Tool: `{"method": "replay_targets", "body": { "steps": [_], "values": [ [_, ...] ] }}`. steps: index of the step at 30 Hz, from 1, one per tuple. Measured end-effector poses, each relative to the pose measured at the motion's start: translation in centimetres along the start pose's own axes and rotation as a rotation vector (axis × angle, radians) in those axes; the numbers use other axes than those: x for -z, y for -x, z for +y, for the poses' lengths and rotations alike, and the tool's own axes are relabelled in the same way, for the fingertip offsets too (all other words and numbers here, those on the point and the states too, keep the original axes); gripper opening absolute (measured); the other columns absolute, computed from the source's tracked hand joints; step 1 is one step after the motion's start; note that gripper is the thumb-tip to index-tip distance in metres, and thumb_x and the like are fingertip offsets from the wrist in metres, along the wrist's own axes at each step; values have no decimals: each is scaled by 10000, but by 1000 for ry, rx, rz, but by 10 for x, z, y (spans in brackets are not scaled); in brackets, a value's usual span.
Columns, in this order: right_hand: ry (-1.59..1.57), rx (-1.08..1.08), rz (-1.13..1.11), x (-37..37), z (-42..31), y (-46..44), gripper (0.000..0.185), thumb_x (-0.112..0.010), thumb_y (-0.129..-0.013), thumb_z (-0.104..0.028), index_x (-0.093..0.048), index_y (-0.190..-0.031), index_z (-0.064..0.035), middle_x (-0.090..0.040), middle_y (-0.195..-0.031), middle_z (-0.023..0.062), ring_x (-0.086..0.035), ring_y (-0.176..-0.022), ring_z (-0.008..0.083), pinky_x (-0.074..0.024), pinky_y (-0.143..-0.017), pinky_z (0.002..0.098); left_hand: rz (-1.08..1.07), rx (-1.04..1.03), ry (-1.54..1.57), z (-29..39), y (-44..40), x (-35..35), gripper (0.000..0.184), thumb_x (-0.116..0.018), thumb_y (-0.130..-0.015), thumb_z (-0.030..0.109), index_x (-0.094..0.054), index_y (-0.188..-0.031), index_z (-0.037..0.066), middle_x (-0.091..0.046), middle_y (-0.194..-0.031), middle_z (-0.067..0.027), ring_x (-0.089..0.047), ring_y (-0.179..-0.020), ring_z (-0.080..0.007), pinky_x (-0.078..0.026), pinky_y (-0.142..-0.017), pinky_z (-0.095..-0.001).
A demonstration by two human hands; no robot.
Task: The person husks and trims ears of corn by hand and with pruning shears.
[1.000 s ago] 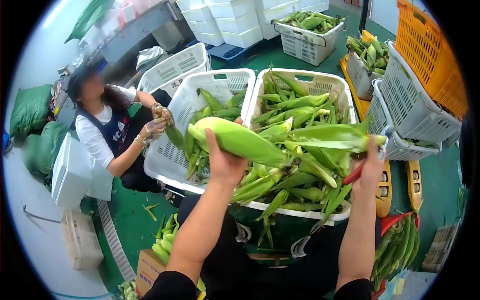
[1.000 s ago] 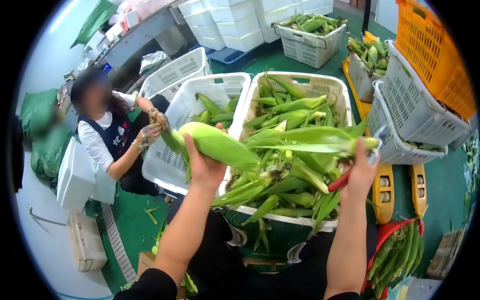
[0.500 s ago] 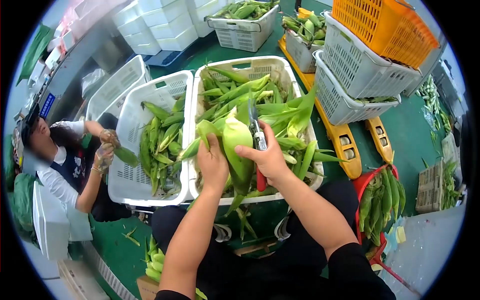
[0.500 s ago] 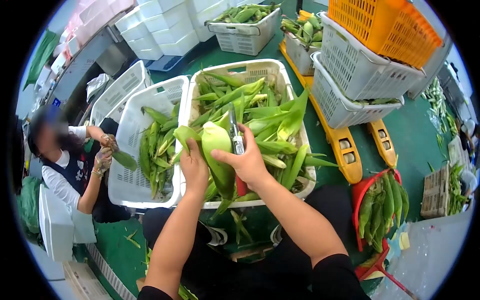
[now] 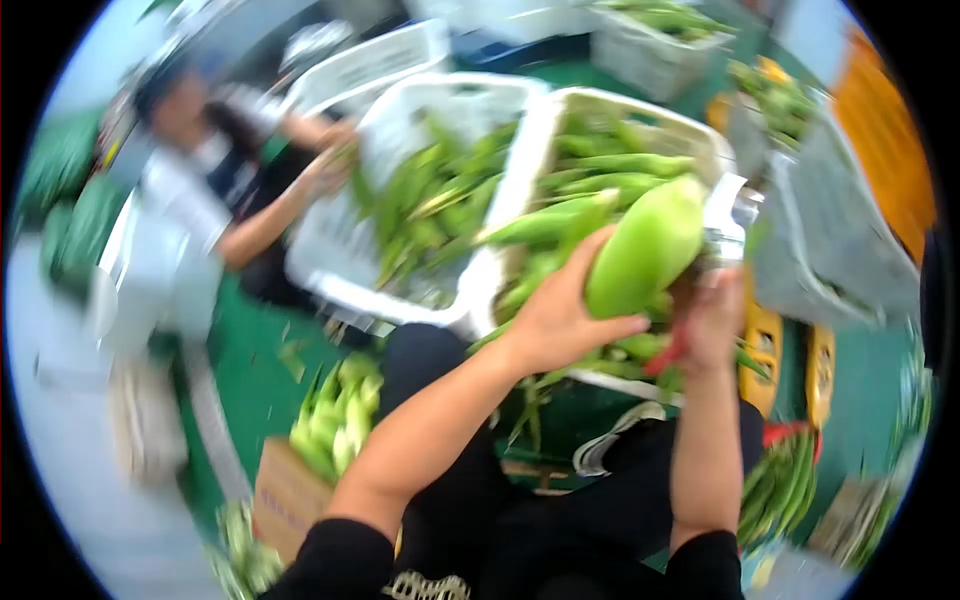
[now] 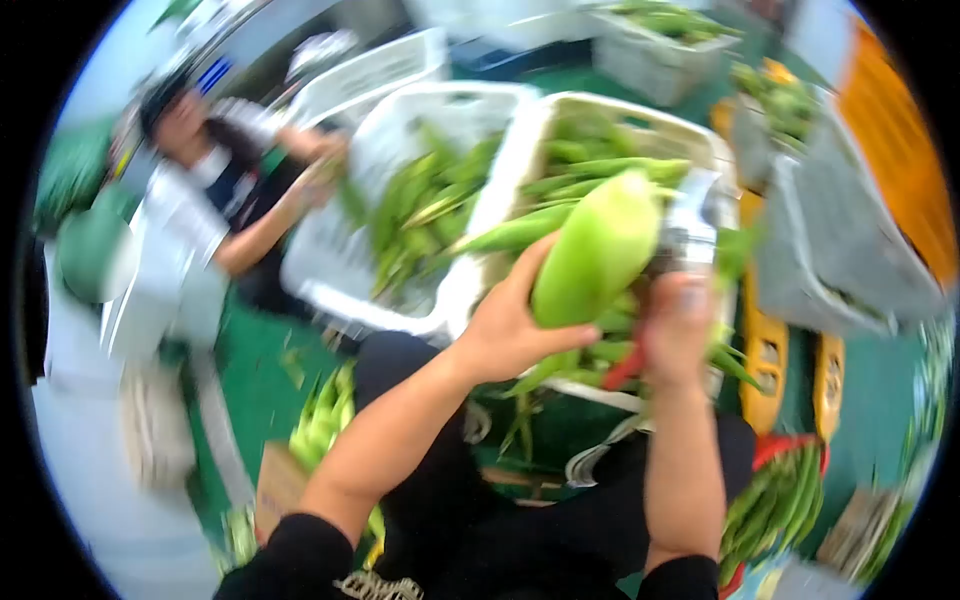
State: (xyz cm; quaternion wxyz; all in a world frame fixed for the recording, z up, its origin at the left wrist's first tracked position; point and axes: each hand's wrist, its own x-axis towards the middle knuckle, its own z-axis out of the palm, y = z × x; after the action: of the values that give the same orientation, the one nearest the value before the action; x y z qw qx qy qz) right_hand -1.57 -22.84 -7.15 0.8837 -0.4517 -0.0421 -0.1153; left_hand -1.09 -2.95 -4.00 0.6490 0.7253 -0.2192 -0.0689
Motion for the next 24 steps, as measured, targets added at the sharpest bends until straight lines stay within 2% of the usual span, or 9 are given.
{"method": "replay_targets", "body": {
  "steps": [2,4,7,11,17,18,19,22,24],
  "values": [
    [-255,-140,-23,15,-4,-13,488,-495,-1019,-433,-490,-1342,-68,-616,-1232,148,-566,-1185,247,-437,-1023,458,260,90,66,7,33,45,911,-848,-764,262,-322,-1473,36,-553,-1323,-178,-551,-1227,-300,-424,-1048,-384],
    [-473,-232,-182,38,-9,-21,437,-524,-1012,-323,-490,-1297,7,-601,-1193,159,-544,-1178,275,-345,-1110,507,518,64,392,15,71,93,694,-794,-831,209,-409,-1383,40,-617,-1142,-129,-649,-1014,-246,-555,-812,-357],
    [-584,-338,-201,66,2,-26,424,-559,-991,-272,-473,-1245,55,-549,-1190,203,-506,-1199,313,-249,-1171,566,1053,193,134,-12,156,174,570,-746,-877,199,-409,-1315,61,-606,-1033,-103,-652,-719,-192,-547,-580,-308],
    [-494,-414,19,63,10,-22,451,-571,-982,-264,-449,-1266,65,-509,-1249,235,-474,-1230,339,-241,-1175,571,1255,596,-456,-155,356,257,737,-787,-795,126,-365,-1384,-2,-587,-1189,-130,-573,-1101,-242,-455,-977,-355],
    [-516,-397,5,56,12,-16,438,-585,-963,-249,-458,-1264,42,-489,-1299,257,-464,-1254,336,-248,-1170,570,905,1444,-892,-281,607,231,970,-793,-746,340,-272,-1544,162,-459,-1441,-231,-483,-1281,-411,-392,-1080,-490],
    [-536,-376,35,54,12,-12,440,-600,-950,-253,-461,-1259,28,-485,-1311,254,-456,-1269,341,-245,-1171,571,717,1428,-1155,-251,564,225,853,-811,-721,348,-445,-1468,163,-510,-1397,-230,-490,-1280,-400,-395,-1076,-492],
    [-561,-351,59,45,10,-9,442,-615,-938,-256,-465,-1255,13,-482,-1323,251,-448,-1283,347,-243,-1172,573,716,1087,-1206,-253,554,239,726,-831,-701,303,-578,-1358,124,-565,-1334,-218,-523,-1244,-388,-408,-1071,-466],
    [-630,-251,137,9,-4,1,462,-647,-907,-265,-466,-1264,-35,-481,-1344,221,-418,-1321,367,-221,-1170,607,1048,409,-823,-175,384,270,298,-673,-869,38,-633,-1164,23,-618,-1186,-112,-614,-1076,-256,-486,-967,-363],
    [-698,-248,68,13,-8,1,459,-641,-905,-252,-472,-1287,-63,-480,-1362,213,-405,-1341,361,-214,-1161,636,873,211,-851,-73,235,250,255,-630,-910,34,-623,-1164,14,-593,-1096,-63,-584,-901,-150,-486,-821,-279]
  ]
}}
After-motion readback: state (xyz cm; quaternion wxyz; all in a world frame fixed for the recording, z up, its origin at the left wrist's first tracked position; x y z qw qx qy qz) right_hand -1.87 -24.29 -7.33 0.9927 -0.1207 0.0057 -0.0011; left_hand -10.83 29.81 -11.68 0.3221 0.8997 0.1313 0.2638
